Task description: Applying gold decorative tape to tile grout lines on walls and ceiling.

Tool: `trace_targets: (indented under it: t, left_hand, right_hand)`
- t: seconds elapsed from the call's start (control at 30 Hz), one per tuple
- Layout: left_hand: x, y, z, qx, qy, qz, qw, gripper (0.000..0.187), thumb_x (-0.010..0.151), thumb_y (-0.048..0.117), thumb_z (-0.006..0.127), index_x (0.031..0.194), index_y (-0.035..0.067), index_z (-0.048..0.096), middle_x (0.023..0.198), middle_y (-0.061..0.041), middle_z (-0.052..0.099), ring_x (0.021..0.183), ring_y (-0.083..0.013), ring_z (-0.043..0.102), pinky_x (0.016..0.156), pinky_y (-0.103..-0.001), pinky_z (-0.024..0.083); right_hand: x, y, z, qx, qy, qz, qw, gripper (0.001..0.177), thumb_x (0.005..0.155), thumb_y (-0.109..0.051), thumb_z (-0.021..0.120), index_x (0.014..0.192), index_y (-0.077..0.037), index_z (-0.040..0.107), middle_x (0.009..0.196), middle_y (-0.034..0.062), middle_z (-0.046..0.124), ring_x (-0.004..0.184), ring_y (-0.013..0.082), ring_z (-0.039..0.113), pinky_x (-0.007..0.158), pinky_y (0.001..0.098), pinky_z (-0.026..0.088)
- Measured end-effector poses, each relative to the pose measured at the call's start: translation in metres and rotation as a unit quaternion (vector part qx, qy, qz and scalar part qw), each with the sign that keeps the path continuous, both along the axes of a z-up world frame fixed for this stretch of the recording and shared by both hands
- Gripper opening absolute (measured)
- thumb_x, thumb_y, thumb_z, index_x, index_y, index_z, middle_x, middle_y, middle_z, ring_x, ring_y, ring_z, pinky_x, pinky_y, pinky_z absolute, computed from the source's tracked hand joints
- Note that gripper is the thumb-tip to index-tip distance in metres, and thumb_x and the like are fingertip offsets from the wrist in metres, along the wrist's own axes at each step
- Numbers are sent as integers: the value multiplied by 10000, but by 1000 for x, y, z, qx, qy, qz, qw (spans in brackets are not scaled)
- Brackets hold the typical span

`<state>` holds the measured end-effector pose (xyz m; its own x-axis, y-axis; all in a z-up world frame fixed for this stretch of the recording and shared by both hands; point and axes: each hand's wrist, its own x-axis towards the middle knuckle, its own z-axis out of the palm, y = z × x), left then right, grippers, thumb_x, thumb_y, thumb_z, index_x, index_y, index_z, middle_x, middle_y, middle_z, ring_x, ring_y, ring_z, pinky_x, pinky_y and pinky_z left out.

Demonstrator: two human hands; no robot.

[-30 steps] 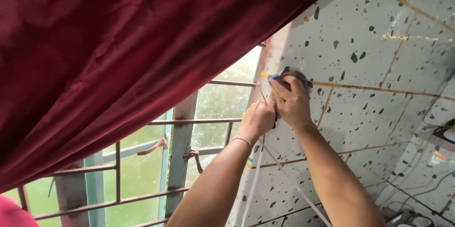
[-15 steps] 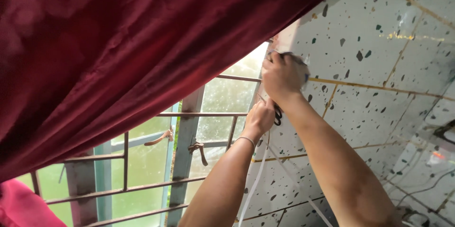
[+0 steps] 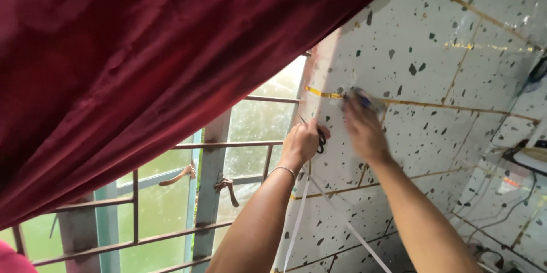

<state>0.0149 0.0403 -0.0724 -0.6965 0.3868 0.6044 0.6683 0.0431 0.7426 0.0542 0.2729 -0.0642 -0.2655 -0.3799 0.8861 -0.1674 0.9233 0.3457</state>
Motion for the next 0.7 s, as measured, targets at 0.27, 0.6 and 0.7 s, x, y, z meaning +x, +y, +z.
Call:
trace_targets:
  t: [0.27,0.6,0.7]
  left_hand:
    - [-56,42,-33,-43,197,108,974,391,1007,286,356,999,147,721,936,-184,723,947,-396,670,854,-497,496]
    - [-10,14,-1,38,31,-47,998,621,1008,285,244,807,95,800,851,-69,802,833,-237,728,890,-322,546]
    - [-2,12,0,42,-5,-24,999,621,1019,313,263,832,106,818,848,-75,793,827,-239,732,885,-319,542]
  right_hand:
    - [-19,-69,6,-24,49,83,995,561,1031,-78,589,1564,-75,414,1655,178,357,1540,393,320,1262,516,248]
    - [-98,210,-22,-302,-11,30,953,534,1135,-93,379,1634,4,216,1721,181,182,1600,298,150,1315,425,92]
    - [-106,160,-30,-287,25,90,953,549,1109,-134,402,1624,-15,252,1723,182,178,1611,311,119,1312,430,102]
